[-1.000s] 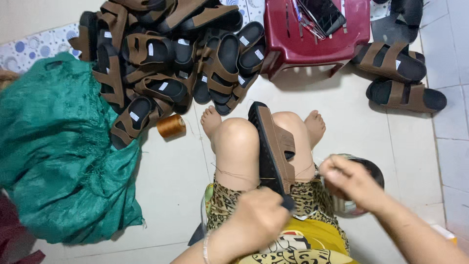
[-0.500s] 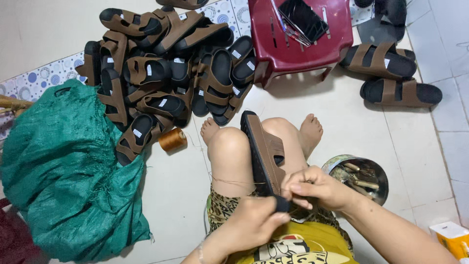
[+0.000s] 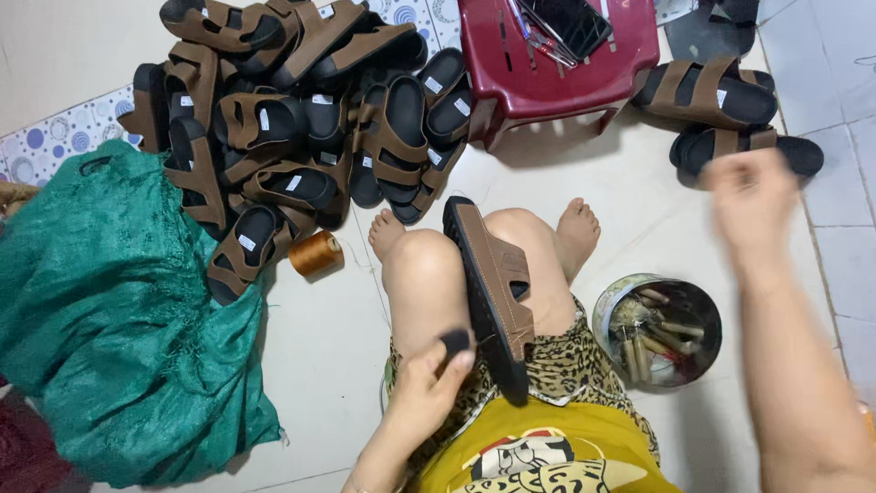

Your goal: The person sits on the floor and sews a brown sandal using a needle and thread. They repeatedly pull the thread through the sandal strap and sole, occasionally picking up a pair of scissors to cut the thread.

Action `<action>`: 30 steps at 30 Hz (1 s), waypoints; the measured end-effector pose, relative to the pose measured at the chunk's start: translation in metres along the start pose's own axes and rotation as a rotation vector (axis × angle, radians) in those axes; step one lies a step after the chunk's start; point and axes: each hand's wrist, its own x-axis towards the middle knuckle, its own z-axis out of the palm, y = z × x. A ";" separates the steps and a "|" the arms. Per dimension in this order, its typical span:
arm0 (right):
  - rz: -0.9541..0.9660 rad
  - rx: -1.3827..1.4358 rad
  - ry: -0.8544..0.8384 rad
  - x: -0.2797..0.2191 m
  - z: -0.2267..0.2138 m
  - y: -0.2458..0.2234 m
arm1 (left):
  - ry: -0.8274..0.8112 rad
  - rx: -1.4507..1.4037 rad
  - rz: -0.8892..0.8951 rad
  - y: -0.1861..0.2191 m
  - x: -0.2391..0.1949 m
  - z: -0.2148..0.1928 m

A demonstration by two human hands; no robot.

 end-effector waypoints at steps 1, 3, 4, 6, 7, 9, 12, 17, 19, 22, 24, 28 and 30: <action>0.003 -0.001 -0.001 -0.003 -0.008 0.023 | -0.003 0.001 -0.001 -0.020 -0.004 0.001; 0.164 -0.393 -0.075 -0.001 -0.027 0.071 | -0.191 0.172 0.066 -0.056 -0.002 0.004; 0.158 -0.394 -0.082 -0.011 -0.027 0.049 | -0.190 0.164 0.062 -0.055 -0.001 0.000; -0.050 -0.054 -0.086 -0.040 -0.027 0.003 | -0.677 -0.531 0.205 -0.056 -0.002 -0.012; -0.041 -0.054 -0.101 -0.058 -0.021 -0.041 | -0.681 -0.538 0.190 -0.047 -0.002 -0.011; 0.388 0.301 -0.625 -0.086 -0.007 -0.129 | -0.533 -1.068 0.507 -0.029 0.009 -0.013; -0.007 0.367 -1.146 -0.096 -0.011 -0.179 | -0.240 -1.160 0.477 0.021 0.028 -0.015; -0.259 0.231 -1.204 -0.094 -0.043 -0.207 | 0.729 -0.361 0.515 0.026 0.056 -0.036; -0.400 0.467 -1.139 -0.089 -0.046 -0.219 | 0.905 -0.235 0.547 0.020 0.070 -0.046; -0.371 0.732 -0.939 -0.083 -0.038 -0.241 | 0.610 -1.199 0.418 -0.017 0.096 -0.057; -0.311 0.906 -0.845 -0.080 -0.027 -0.253 | 0.204 -1.671 0.412 -0.050 0.110 -0.066; 0.116 1.528 -0.852 -0.095 0.023 -0.251 | 0.152 -1.777 0.327 -0.071 0.123 -0.065; 0.512 1.705 -0.509 -0.117 0.068 -0.216 | 0.236 -1.587 0.317 -0.085 0.134 -0.064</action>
